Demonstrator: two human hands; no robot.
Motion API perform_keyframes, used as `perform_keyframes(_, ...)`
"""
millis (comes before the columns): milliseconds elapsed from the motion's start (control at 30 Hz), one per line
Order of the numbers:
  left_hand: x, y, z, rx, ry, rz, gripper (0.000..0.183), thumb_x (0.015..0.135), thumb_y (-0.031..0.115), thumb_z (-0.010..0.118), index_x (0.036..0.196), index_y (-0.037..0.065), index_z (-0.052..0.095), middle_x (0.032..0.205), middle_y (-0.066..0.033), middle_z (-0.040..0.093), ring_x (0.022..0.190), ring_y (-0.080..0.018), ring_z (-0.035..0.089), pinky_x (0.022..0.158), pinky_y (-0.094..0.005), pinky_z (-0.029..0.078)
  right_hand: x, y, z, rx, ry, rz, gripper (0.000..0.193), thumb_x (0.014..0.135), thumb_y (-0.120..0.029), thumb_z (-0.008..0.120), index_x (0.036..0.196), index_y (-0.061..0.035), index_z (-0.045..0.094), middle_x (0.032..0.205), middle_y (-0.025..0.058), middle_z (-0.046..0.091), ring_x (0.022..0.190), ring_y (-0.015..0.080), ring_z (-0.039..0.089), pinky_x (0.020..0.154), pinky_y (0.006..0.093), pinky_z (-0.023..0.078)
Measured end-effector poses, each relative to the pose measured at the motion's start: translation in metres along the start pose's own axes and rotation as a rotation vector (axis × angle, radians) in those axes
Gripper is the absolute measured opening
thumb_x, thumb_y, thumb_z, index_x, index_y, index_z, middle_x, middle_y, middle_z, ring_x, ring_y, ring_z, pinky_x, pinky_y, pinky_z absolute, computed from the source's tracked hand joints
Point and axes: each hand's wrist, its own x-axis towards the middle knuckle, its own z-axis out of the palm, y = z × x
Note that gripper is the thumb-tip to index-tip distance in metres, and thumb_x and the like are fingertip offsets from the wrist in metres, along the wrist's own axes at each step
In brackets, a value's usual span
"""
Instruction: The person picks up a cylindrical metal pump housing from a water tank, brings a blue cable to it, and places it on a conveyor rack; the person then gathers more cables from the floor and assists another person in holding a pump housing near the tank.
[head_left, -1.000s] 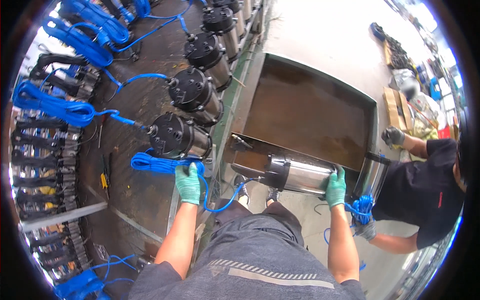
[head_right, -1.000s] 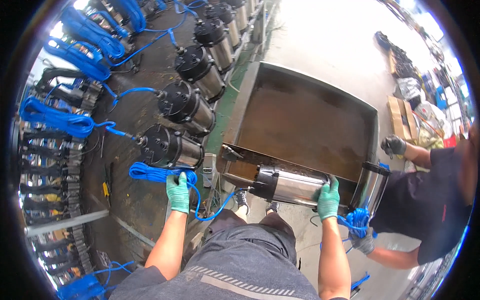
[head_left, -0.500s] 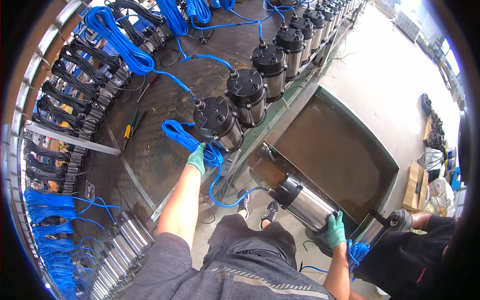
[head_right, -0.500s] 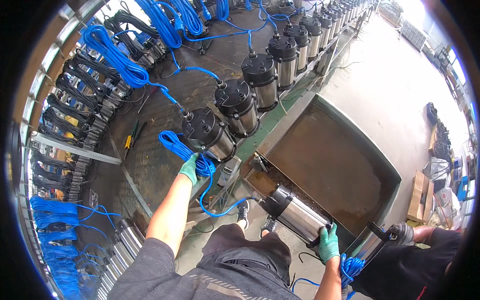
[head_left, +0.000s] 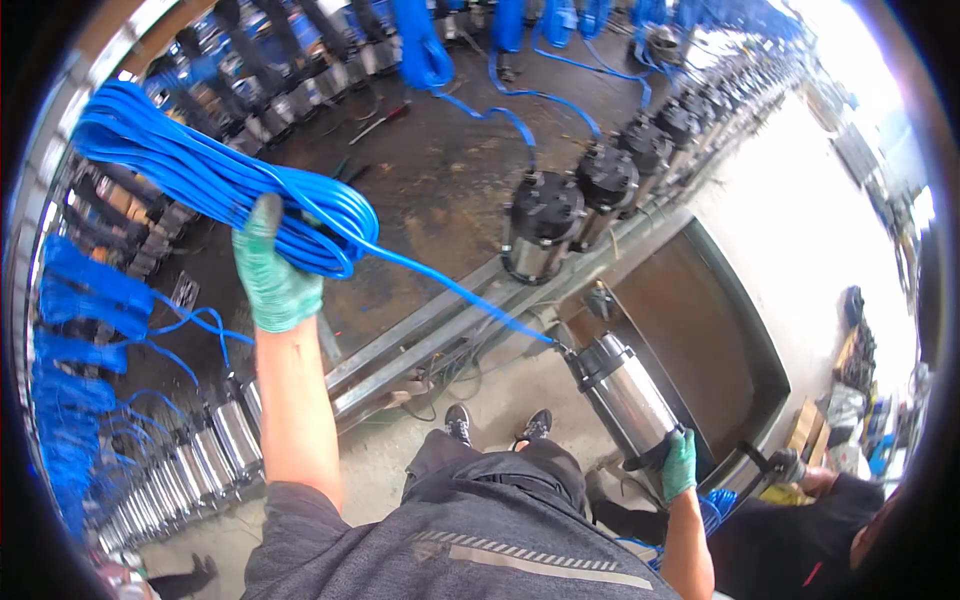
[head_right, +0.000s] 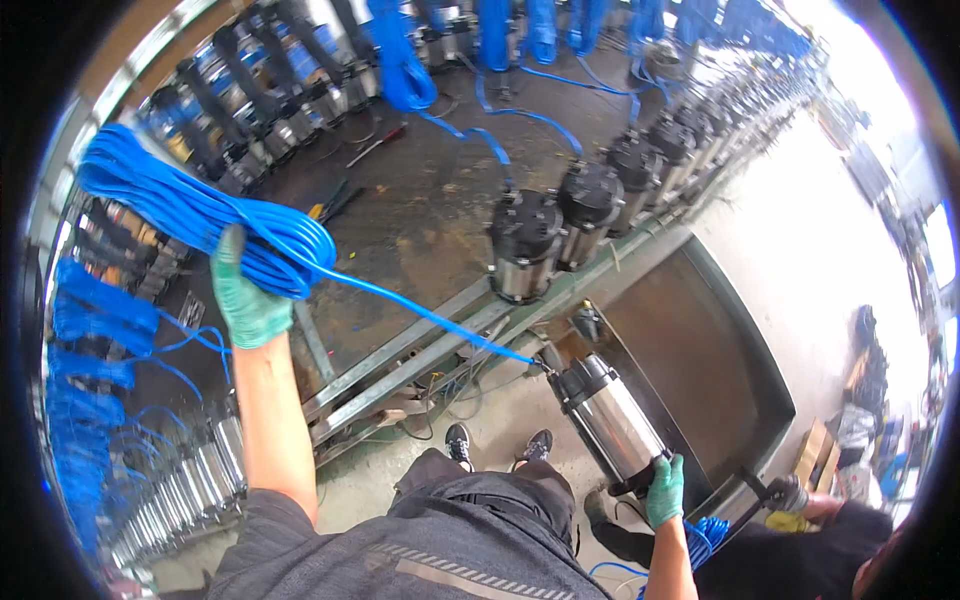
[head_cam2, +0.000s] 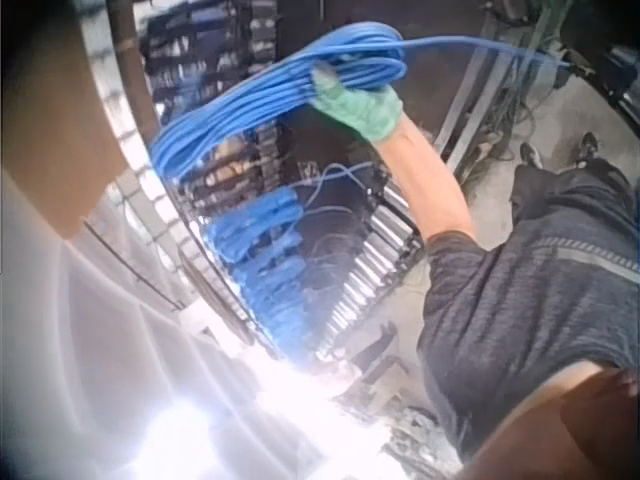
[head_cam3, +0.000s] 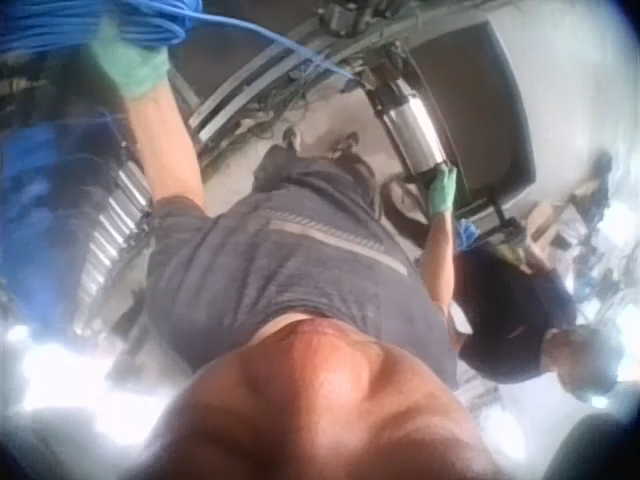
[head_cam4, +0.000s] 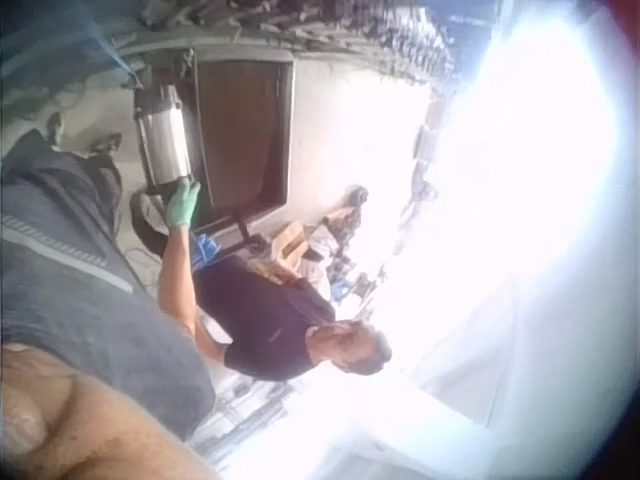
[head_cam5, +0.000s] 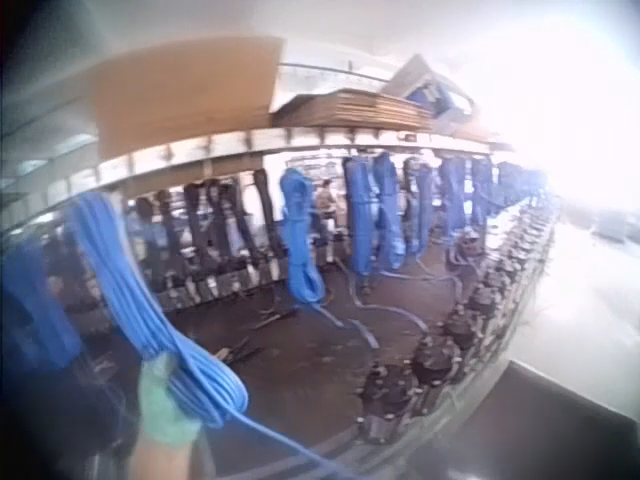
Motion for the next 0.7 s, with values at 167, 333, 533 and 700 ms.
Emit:
perform_keyframes(167, 0.004, 0.144, 0.013, 0.011, 0.188, 0.203, 0.025, 0.089, 0.022, 0.072, 0.105, 0.003, 0.066, 0.097, -0.0078, 0.071, 0.085, -0.0199, 0.069, 0.077, -0.0362, 0.058, -0.022, 0.006, 0.101, 0.263, -0.219, 0.230, 0.036, 0.095, -0.041, 0.048, 0.103, -0.0072, 0.057, 0.096, 0.0101, 0.063, 0.076, 0.0242, 0.064, 0.062, 0.0378, 0.054)
perform_keyframes(333, 0.005, 0.242, -0.023, 0.191, 0.028, 0.408, 0.021, 0.090, 0.016, 0.070, 0.107, 0.005, 0.069, 0.098, -0.0077, 0.072, 0.086, -0.0190, 0.069, 0.079, -0.0326, 0.057, -0.059, -0.017, 0.271, 0.248, -0.545, 0.416, 0.044, 0.098, -0.047, 0.040, 0.083, -0.0084, 0.055, 0.077, 0.0109, 0.063, 0.062, 0.0246, 0.059, 0.057, 0.0380, 0.050)
perform_keyframes(533, -0.004, 0.268, -0.047, 0.376, 0.198, 0.511, 0.015, 0.089, 0.013, 0.070, 0.102, 0.005, 0.070, 0.091, -0.0049, 0.070, 0.074, -0.0163, 0.069, 0.069, -0.0298, 0.058, -0.094, 0.014, 0.422, 0.430, -0.933, 0.720, 0.059, 0.094, -0.051, 0.031, 0.104, -0.0003, 0.060, 0.109, 0.0234, 0.066, 0.084, 0.0345, 0.059, 0.077, 0.0435, 0.047)
perform_keyframes(700, -0.013, 0.259, -0.095, 0.590, 0.261, 0.536, 0.027, 0.083, 0.015, 0.078, 0.106, 0.003, 0.071, 0.094, -0.0080, 0.073, 0.081, -0.0183, 0.072, 0.068, -0.0351, 0.060, -0.121, 0.030, 0.487, 0.365, -0.820, 0.810, 0.037, 0.089, -0.045, 0.046, 0.086, -0.0107, 0.060, 0.081, 0.0088, 0.061, 0.073, 0.0268, 0.056, 0.066, 0.0440, 0.048)
